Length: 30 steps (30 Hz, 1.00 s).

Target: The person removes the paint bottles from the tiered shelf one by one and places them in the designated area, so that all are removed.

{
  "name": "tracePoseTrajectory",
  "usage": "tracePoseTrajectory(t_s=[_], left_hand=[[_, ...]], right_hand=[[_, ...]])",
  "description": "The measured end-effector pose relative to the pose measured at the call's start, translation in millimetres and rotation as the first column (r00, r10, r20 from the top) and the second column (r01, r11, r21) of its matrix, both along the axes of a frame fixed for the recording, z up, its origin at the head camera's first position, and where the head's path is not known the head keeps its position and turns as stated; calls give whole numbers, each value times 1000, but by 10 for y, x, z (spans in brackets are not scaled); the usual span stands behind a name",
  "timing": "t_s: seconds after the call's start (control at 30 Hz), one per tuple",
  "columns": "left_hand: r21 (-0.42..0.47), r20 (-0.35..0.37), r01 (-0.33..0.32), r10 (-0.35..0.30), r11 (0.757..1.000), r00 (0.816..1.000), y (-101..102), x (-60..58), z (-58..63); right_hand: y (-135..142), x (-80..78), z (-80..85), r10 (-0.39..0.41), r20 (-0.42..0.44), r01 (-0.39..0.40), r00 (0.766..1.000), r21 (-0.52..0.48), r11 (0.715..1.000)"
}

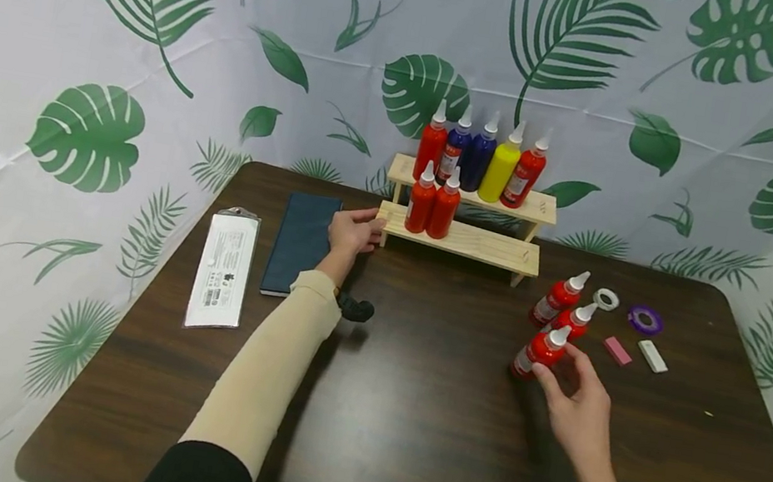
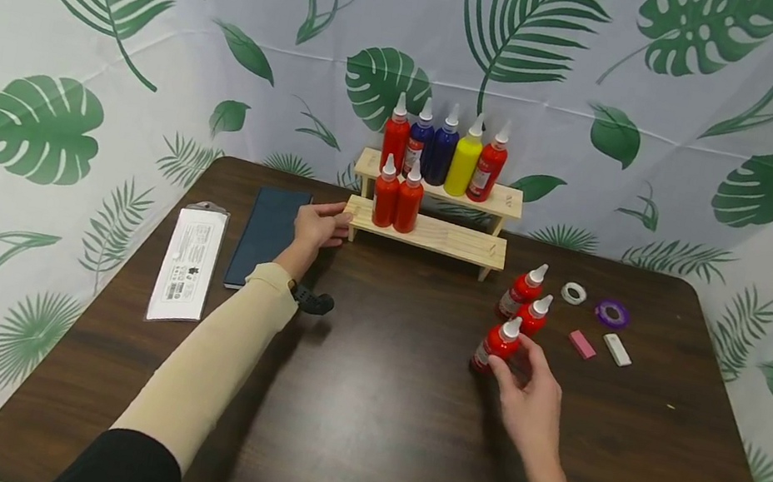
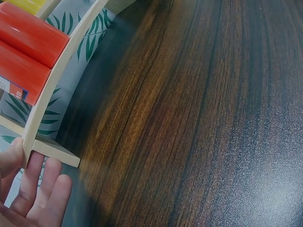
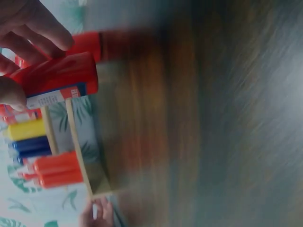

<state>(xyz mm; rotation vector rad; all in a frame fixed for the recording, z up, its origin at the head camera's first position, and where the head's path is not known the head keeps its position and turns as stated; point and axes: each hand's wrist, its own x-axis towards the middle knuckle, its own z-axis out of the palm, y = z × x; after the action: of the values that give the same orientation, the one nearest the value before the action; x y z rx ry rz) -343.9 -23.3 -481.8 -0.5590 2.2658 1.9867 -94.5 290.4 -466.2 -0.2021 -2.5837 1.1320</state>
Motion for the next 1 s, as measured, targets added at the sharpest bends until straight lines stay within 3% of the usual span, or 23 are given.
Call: tracePoseTrajectory(t_s=[0.17,0.5,1.0], left_hand=[[2,0,-1,1,1000,1000,-14,-28,-18],[8,9,1,-1,1000,1000,-9,-10,-6],[3,6,-1,1,1000,1000,8,-3,9]], right_hand=[[158,149,-37,-61,22,60,998,13,998],[324,97,-151,-147,44,148,988,-8,989],[392,98,-151,-96,97,96,991,3,995]])
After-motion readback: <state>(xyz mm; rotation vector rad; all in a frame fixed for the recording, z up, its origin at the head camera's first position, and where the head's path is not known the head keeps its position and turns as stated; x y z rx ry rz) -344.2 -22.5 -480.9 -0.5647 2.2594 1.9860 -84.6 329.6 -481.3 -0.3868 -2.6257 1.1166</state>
